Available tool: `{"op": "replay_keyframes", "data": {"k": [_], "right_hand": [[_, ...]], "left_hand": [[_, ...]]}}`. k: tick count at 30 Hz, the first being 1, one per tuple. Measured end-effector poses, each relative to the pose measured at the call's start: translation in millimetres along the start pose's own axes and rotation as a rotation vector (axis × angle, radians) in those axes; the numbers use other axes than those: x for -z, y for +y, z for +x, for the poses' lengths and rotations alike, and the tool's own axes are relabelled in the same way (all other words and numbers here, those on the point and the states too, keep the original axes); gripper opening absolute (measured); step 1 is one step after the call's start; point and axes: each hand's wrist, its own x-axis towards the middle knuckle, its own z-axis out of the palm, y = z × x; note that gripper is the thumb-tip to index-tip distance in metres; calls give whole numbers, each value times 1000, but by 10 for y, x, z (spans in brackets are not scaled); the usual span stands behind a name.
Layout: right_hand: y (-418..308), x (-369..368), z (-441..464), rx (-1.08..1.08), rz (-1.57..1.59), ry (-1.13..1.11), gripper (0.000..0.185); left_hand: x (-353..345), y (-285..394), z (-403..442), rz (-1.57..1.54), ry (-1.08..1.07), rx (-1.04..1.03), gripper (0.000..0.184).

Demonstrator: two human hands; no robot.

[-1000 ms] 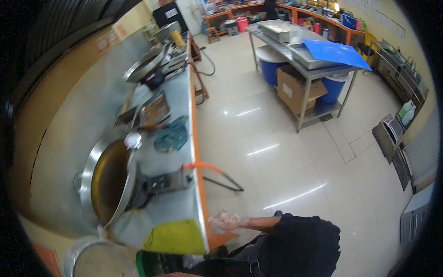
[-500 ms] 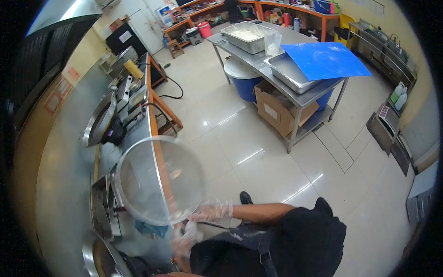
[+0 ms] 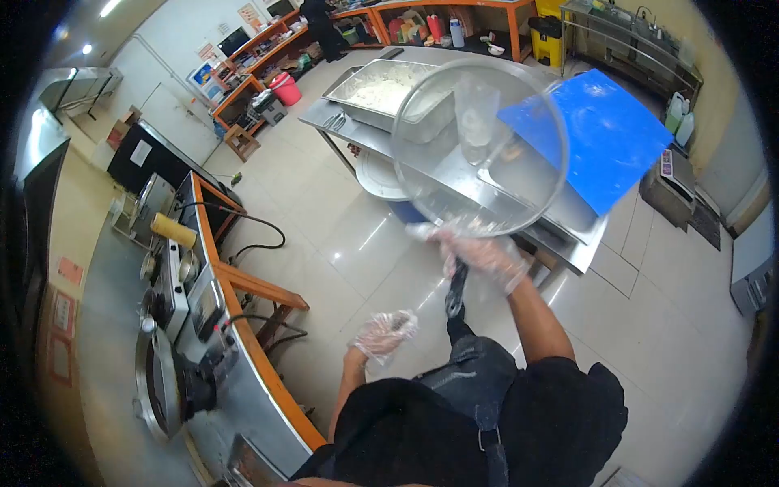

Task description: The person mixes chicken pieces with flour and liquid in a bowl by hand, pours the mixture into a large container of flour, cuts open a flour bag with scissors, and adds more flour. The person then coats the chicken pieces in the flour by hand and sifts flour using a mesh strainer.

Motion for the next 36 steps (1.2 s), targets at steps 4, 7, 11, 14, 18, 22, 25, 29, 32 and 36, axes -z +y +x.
{"op": "replay_keyframes", "data": {"k": [4,7,11,14,18,22,25,29,32,36], "right_hand": [[-695,443,1365,287,-76,102,40],[-1080,546,2330,316,51,74,51],[-1248,252,3330,417,-234,576,59],[-1077,455,4107,27,-105,531,59],[-304,820,5200,-26,107,834,56],[249,546,5637,-91,294,1195,40],[153,250,5915,-93,495,1410,35],[216,249,6369,-143,274,1673,36],[554,605,6231,-333,-147,1724,38],[72,437,6231,-909,-1139,1899,38]], "left_hand": [[1078,-589,900,-64,183,42,29],[1961,-1025,1580,-365,225,35,22],[2933,-1792,2987,4,373,-115,30],[3754,-1600,4153,304,449,-376,39],[4611,-1703,5744,743,518,-709,47],[4881,-2834,7373,1188,169,-1113,39],[4722,-2988,7563,702,29,-1326,25],[4962,-2502,7334,660,-322,-1249,41],[5337,-2034,7045,754,-632,-1038,56],[5582,-1979,7308,604,-835,-840,58]]}}
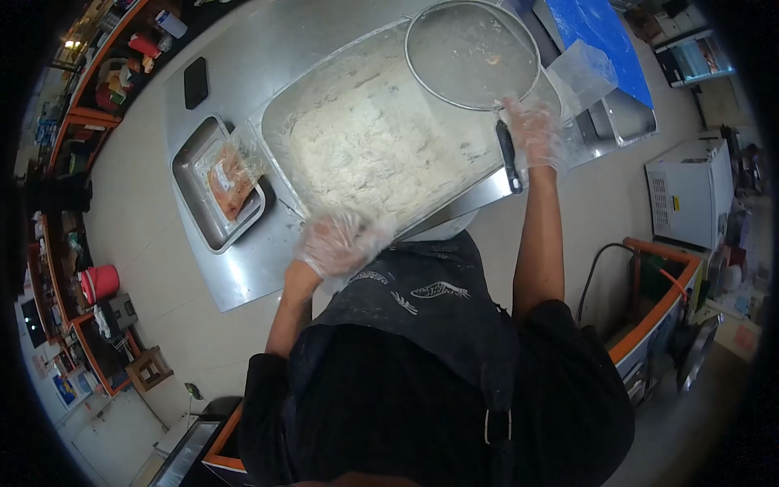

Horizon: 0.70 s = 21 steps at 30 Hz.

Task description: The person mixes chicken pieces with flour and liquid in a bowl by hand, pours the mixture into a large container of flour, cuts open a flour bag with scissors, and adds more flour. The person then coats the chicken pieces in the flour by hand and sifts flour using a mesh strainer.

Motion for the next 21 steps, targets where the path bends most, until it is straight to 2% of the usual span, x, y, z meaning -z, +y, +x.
{"op": "replay_keyframes", "data": {"k": [1,2,3,4,5,6,8,9,11,12,13,15,16,17,19,21], "right_hand": [[-38,93,-56,66,-214,173,40],[-131,110,-125,228,-110,182,42],[-277,100,-224,390,-5,188,44],[-401,-8,-358,489,8,20,48],[-525,-116,-488,575,35,-158,53],[-659,-328,-619,588,-25,-503,60],[-1033,-376,-834,461,-265,-1065,80],[-1084,-381,-925,501,-28,-1176,94],[-1166,-572,-1069,693,127,-1113,113],[-1167,-843,-1203,826,47,-953,116],[-1203,-999,-1313,949,-29,-792,119],[-1366,-1022,-1306,699,-23,-868,114],[-1411,-1025,-1295,572,-22,-904,112],[-1409,-1119,-1263,622,1,-885,109],[-1349,-1361,-1142,725,33,-841,104],[-1257,-1146,-1031,580,168,-1004,101]], "left_hand": [[30,-136,13,-70,128,-34,61],[72,-272,72,-139,262,-67,64],[97,-407,229,16,379,-119,59],[86,-556,463,170,487,-172,57],[10,-877,818,282,460,-300,61],[-28,-1111,1132,393,429,-432,69],[120,-929,1397,362,-128,-232,73],[206,-855,1496,351,-385,-120,76],[95,-955,1648,321,-268,-214,80],[36,-1017,1691,304,-220,-254,82],[53,-1031,1709,57,-319,-84,78],[59,-1206,1808,-131,-288,-28,76],[39,-1277,1844,-125,-265,-40,72],[54,-1303,1830,-118,-241,-51,68],[287,-1075,1592,88,-171,-156,54],[402,-856,1287,249,-6,-152,54]]}}
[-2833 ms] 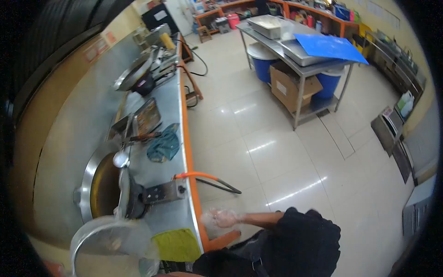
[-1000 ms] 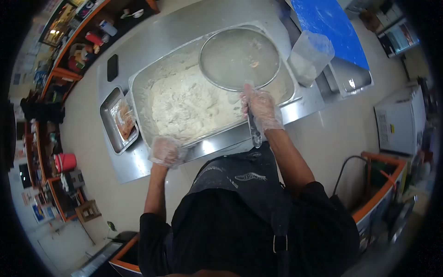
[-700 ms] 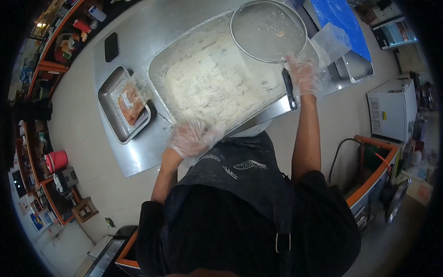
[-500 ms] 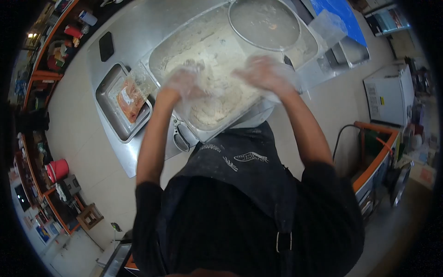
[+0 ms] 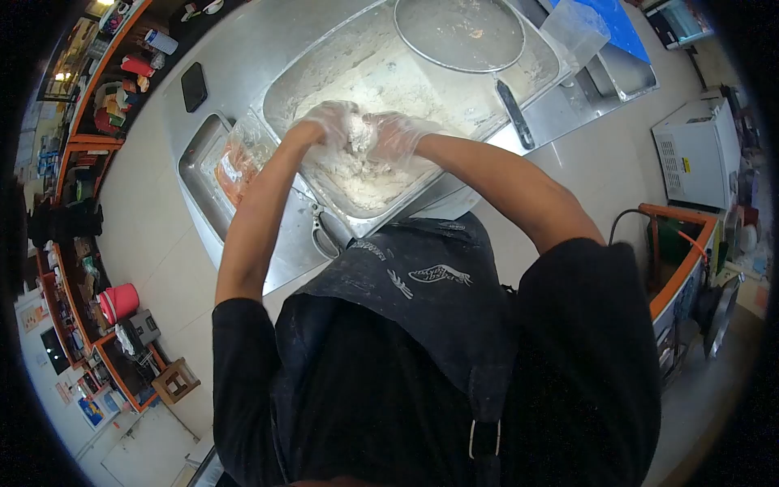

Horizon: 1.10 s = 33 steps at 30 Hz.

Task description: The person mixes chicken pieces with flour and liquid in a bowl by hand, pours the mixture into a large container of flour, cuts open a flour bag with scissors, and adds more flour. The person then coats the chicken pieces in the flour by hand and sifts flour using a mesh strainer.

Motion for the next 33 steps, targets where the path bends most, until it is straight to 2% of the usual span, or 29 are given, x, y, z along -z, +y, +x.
{"op": "replay_keyframes", "data": {"k": [1,2,4,6,9,10,13,14,17,18,21,22,23,24,25,28,29,31,32,33], "right_hand": [[-1,200,-97,-26,102,-46,99],[-142,461,-304,-119,198,-166,91],[149,430,-308,248,-240,336,87],[115,406,-273,9,-338,576,80],[-495,490,8,27,-454,107,62],[-568,620,-232,-43,-88,121,53],[159,281,-78,227,-129,680,48],[195,411,-93,123,-69,597,52],[-121,243,94,63,-41,226,61],[80,36,222,126,-98,461,56],[156,383,-105,116,-94,735,56],[407,43,217,460,-445,1069,66],[5,218,207,270,-71,537,70],[32,198,201,280,-102,531,67],[90,229,215,285,-140,534,65],[82,866,-122,336,-63,574,61],[-33,1145,-387,366,178,539,58],[-222,1675,-853,394,555,494,50],[-254,1855,-962,418,601,499,45],[-286,2035,-1071,443,647,503,41]], "left_hand": [[60,45,-70,87,82,15,54],[-7,-90,-84,43,281,98,43],[400,-27,-401,105,385,101,33],[451,-24,-433,49,424,162,19],[-167,167,161,77,547,101,21],[-182,83,197,146,546,64,19],[-225,-119,-6,157,697,46,16],[-9,-29,-73,-86,464,165,15],[-583,2,377,49,634,52,16],[-283,258,139,131,673,44,15],[155,241,-160,-132,300,318,20],[-306,41,56,37,567,147,24],[-259,209,67,50,418,118,29],[-217,375,78,58,270,86,35],[93,602,-31,186,43,218,37],[271,220,-85,498,288,-55,42],[509,343,-45,322,224,41,47],[914,512,104,195,471,5,53],[985,547,171,241,770,-131,55],[1220,704,259,228,684,-138,57]]}}
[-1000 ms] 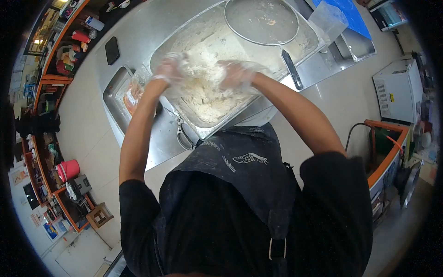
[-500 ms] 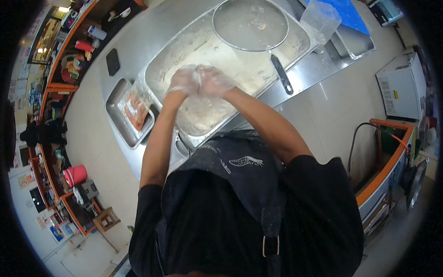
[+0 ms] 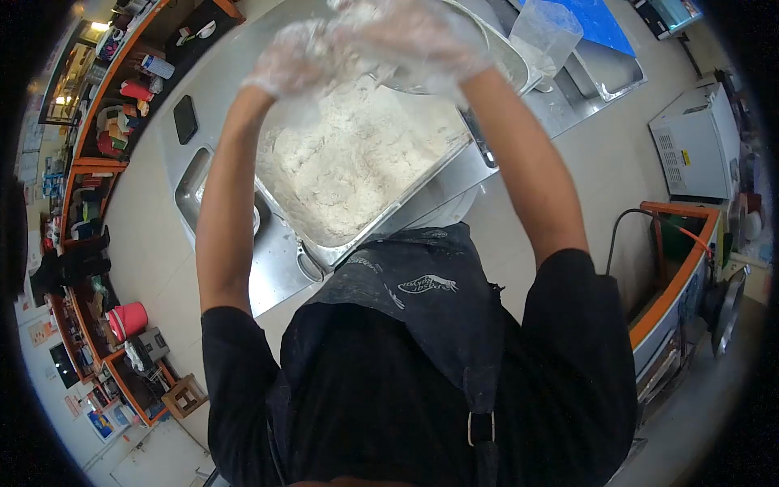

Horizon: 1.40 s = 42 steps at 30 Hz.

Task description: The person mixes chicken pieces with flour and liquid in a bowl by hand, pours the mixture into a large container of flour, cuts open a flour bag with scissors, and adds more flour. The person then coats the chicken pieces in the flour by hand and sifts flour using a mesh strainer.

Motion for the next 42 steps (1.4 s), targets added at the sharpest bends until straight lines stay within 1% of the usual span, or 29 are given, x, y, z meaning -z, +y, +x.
{"op": "replay_keyframes", "data": {"k": [1,3,4,6,7,9,10,12,13,14,15,16,17,18,19,20,21,22,24,25,28,31,34,35,36,38,39,41,42], "right_hand": [[-27,166,141,67,-39,-6,37],[87,403,324,139,-725,56,36],[139,536,428,175,-1069,91,35],[517,803,658,351,-1007,208,37],[646,895,693,434,-971,260,37],[664,1003,611,446,-1063,206,39],[671,1047,592,452,-1107,179,39],[563,977,630,255,-1039,316,39],[553,916,621,150,-995,377,39],[798,994,628,148,-1062,315,39],[1219,1159,659,148,-1130,250,39],[1448,1256,703,153,-1200,181,39],[1265,1115,622,137,-1140,253,37],[902,797,383,117,-1073,319,34],[720,560,196,86,-996,382,32],[1021,405,81,155,-946,304,32],[1079,200,45,21,-944,46,36],[1139,-6,9,-115,-931,-211,40],[938,-450,-329,-334,-884,-588,58],[1222,-567,-357,-381,-865,-642,87],[1424,-776,-38,-205,-901,-711,113],[1601,-1109,156,-366,-820,-891,127],[1398,-1298,-92,-324,-640,-939,127],[1403,-1330,-227,-233,-728,-889,119],[1457,-1431,-313,-189,-826,-828,116],[1552,-1596,-463,-105,-1012,-694,111],[1495,-1615,-491,-105,-1005,-572,94],[1764,-1730,-430,-174,-938,-566,80],[1838,-1772,-386,-210,-898,-565,74]], "left_hand": [[139,100,283,-21,-81,-13,59],[122,147,731,-267,80,-249,30],[10,123,919,-255,62,-223,29],[-205,65,1216,-226,35,-174,27],[-200,93,1266,-152,3,-143,26],[-228,170,1287,-12,-81,-79,25],[-249,181,1258,-133,-73,-29,25],[-168,206,1120,-371,-39,80,26],[-150,208,1075,-421,-63,-39,28],[-139,203,1045,-469,-87,-160,31],[-113,205,1016,-518,-108,-281,34],[-26,250,902,-333,-201,-224,45],[106,323,721,-148,-289,-162,55],[165,343,595,37,-384,-95,66],[120,249,500,-29,-454,8,65],[51,82,370,-90,-524,110,65],[-11,-84,256,-145,-582,208,65],[-122,-185,36,-86,-660,153,66],[-458,-331,-581,-11,-837,51,67],[-567,-393,-773,-9,-900,56,67],[-917,-520,-1130,-4,-1000,108,66],[-1079,-548,-1166,-4,-994,147,66],[-1091,-430,-1244,19,-998,101,66],[-1114,-375,-1277,33,-996,82,66],[-1163,-344,-1294,40,-993,68,66],[-1313,-339,-1298,-37,-970,141,66],[-1408,-392,-1266,-271,-900,391,63],[-1460,-458,-1181,-239,-920,353,64],[-1354,-396,-1162,-259,-891,404,57]]}}
